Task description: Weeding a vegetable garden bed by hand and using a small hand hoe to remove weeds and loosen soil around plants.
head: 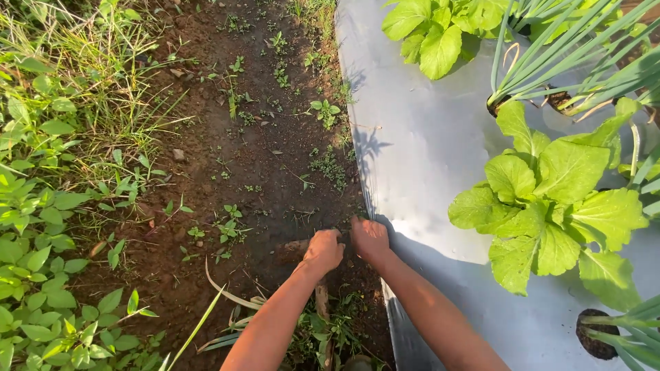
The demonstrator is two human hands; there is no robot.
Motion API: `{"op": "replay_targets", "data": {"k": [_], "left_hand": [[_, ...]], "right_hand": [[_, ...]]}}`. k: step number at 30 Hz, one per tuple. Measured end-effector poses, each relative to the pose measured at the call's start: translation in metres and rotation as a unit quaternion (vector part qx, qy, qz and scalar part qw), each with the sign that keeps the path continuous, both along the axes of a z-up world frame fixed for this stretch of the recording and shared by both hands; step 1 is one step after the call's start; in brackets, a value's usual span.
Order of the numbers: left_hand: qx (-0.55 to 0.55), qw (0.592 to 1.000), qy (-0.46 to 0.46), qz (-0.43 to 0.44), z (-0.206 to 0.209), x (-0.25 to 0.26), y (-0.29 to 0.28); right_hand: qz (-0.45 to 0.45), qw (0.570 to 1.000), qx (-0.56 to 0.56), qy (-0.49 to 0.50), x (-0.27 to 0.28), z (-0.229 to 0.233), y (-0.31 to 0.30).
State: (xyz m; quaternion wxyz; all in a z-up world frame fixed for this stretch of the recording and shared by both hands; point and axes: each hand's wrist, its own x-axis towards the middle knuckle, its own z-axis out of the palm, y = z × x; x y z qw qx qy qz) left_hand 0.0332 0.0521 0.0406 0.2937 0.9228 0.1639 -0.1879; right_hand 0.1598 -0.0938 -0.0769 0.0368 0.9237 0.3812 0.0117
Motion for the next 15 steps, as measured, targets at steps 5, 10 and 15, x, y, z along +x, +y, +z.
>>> {"op": "replay_targets", "data": {"k": [5,10,15], "left_hand": [[-0.299,0.915,0.024,0.269,0.028,-0.021,-0.032],[-0.325,0.904,0.044,0.274,0.017,-0.028,-0.031],[-0.344,0.896,0.049,0.278,0.032,-0.037,-0.031]], "right_hand": [[0.007,0.990,0.103,0.096,0.013,-0.056,-0.021],[-0.023,0.974,0.113,0.195,-0.023,-0.060,-0.040],[0.079,0.955,0.051,0.282,-0.094,0.129,-0.031]]}}
